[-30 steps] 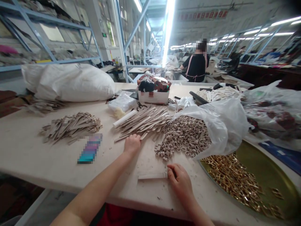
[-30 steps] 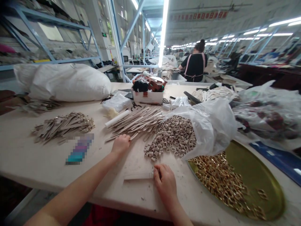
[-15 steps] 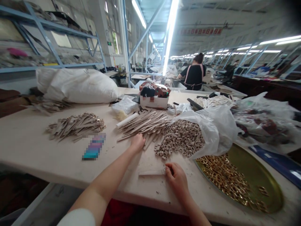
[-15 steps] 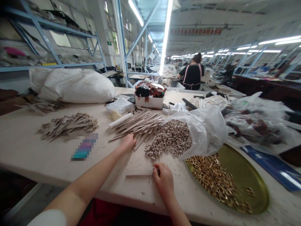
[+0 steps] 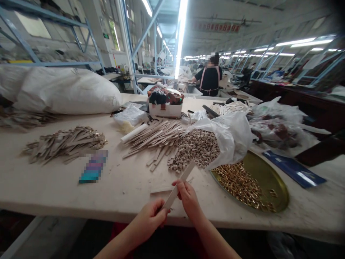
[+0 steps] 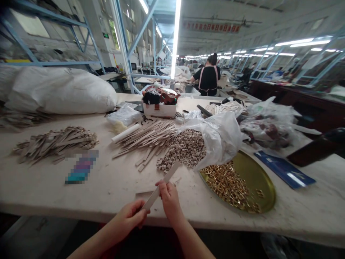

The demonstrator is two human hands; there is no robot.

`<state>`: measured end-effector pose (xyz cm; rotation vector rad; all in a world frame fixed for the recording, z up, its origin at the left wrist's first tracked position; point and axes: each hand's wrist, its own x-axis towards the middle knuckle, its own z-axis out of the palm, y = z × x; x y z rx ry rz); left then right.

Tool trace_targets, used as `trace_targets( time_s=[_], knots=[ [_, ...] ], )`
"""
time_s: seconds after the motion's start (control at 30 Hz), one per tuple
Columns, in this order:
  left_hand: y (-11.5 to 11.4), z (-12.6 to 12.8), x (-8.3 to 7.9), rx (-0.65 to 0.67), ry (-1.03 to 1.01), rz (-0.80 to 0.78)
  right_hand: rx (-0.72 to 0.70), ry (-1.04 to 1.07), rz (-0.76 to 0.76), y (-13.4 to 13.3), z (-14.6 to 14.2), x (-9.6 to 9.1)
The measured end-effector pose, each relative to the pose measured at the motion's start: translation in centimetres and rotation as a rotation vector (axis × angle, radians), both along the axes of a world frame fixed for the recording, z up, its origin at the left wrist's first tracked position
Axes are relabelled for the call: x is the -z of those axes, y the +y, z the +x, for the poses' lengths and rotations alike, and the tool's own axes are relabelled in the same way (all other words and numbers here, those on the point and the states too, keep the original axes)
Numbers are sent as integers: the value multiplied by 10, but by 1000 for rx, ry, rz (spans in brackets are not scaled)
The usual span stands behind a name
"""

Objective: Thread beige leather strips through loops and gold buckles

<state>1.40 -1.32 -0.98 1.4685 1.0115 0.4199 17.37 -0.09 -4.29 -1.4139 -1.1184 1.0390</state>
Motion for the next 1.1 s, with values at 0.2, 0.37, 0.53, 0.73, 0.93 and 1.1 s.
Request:
trace_targets(
  time_s=[0.2, 0.37, 0.53, 0.73, 0.93, 1.1],
  knots=[
    [21, 12, -9, -70, -136, -20, -213, 251, -216, -14, -6, -25],
    [42, 35, -6, -67, -222, -211, -343, 286, -343, -29, -8, -29],
    [43, 38, -4, -215, -306, -364, -411, -161, -180, -22, 44, -21],
    [50, 31, 0, -417, -346, -483, 154, -1102, -52, 14, 166, 0],
    [44, 22, 10, -604, -394, -524, 40, -1490, -149, 31, 199, 18],
    [28, 7, 20, -694, -377, -600, 39, -1549, -181, 34, 197, 18]
  ],
)
